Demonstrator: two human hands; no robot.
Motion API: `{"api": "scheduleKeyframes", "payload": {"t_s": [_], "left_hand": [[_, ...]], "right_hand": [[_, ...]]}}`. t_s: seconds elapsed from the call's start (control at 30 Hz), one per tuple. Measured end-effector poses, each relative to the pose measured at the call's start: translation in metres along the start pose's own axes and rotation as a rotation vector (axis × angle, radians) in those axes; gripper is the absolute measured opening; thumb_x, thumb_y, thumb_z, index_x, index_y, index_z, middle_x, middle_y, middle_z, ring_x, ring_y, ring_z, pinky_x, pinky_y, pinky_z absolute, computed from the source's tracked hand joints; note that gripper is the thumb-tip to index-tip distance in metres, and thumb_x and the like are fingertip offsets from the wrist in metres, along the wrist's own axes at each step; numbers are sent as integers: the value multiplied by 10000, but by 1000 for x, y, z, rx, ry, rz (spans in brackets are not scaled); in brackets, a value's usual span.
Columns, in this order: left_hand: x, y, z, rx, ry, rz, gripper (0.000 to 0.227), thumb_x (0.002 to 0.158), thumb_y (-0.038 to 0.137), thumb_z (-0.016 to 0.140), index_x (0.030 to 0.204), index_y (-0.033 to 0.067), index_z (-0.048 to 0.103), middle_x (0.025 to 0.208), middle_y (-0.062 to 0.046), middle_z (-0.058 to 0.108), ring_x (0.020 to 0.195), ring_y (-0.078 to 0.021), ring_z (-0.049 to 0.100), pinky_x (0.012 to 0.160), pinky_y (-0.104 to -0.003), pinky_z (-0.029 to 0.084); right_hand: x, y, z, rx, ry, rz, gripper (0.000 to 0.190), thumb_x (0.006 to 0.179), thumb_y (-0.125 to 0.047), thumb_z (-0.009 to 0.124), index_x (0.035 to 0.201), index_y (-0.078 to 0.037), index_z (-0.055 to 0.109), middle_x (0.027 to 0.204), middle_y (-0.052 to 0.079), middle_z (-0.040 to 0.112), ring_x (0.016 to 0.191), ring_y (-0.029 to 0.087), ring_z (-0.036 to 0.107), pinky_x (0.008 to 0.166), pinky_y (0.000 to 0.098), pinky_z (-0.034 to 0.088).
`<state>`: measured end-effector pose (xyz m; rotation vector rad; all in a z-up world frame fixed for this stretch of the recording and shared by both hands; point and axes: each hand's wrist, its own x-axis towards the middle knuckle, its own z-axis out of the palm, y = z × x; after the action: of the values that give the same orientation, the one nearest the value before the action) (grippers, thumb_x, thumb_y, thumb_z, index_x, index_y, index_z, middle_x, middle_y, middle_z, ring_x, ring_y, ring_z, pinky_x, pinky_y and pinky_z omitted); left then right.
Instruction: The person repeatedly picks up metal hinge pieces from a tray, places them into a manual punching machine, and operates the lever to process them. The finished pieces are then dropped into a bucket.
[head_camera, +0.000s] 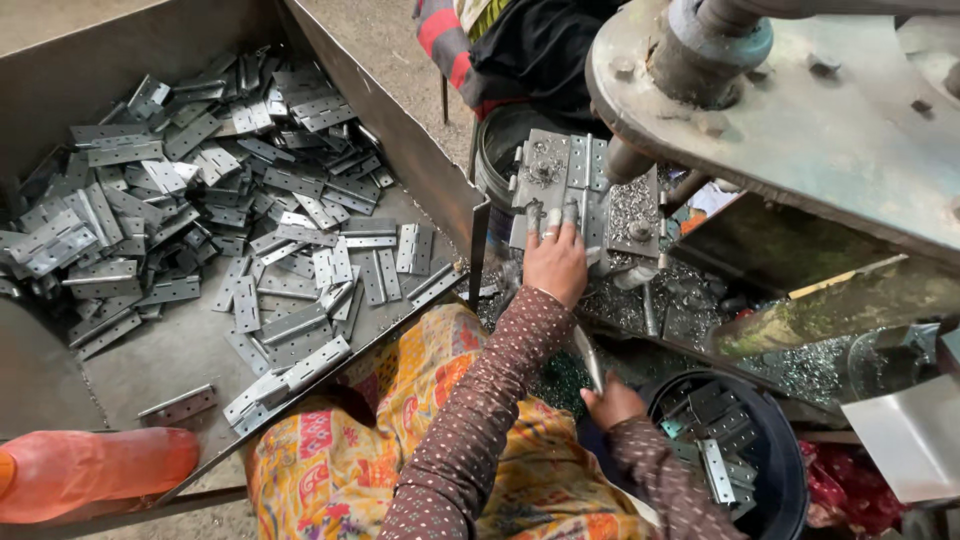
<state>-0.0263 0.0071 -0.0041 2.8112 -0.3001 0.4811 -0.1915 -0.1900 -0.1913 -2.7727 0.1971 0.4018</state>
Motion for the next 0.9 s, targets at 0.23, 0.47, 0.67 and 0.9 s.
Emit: {"api": "scheduleKeyframes", "payload": {"t_s": [0.23, 0.47, 0.67, 0.9], "left_hand": [[22, 2, 0, -52, 40, -22, 256, 917, 181, 554, 1002, 51, 758, 1293, -133, 641, 1292, -289, 560, 1088, -542, 415], [12, -1, 7, -36, 38, 10, 254, 931, 167, 564, 1044, 45, 757, 1270, -129, 652, 1296, -299, 583, 1116, -510, 423], [10, 0, 8, 22, 111, 31, 274, 875, 211, 577, 1009, 59, 759, 1308, -140, 645, 1266, -293, 582, 1099, -523, 372], [26, -9, -10, 9, -122, 29, 255, 961, 204, 554, 1074, 94, 754, 1295, -96, 656, 1257, -230, 594, 1181, -536, 339]], "right_hand": [[7, 5, -39, 6, 161, -132, 547, 825, -426, 761, 1120, -4, 577, 898, 278, 691, 807, 501, 677, 685, 568, 537], [4, -2, -24, -36, -52, 0, 550, 810, -522, 740, 1006, -27, 602, 862, 245, 719, 857, 454, 704, 751, 527, 558], [-5, 7, -5, -20, 183, -52, 508, 844, -483, 691, 1096, -52, 596, 854, 247, 717, 803, 466, 697, 712, 555, 548], [14, 7, -3, -47, 55, -64, 542, 815, -516, 730, 1045, -47, 584, 826, 249, 718, 801, 453, 707, 695, 542, 565]]}}
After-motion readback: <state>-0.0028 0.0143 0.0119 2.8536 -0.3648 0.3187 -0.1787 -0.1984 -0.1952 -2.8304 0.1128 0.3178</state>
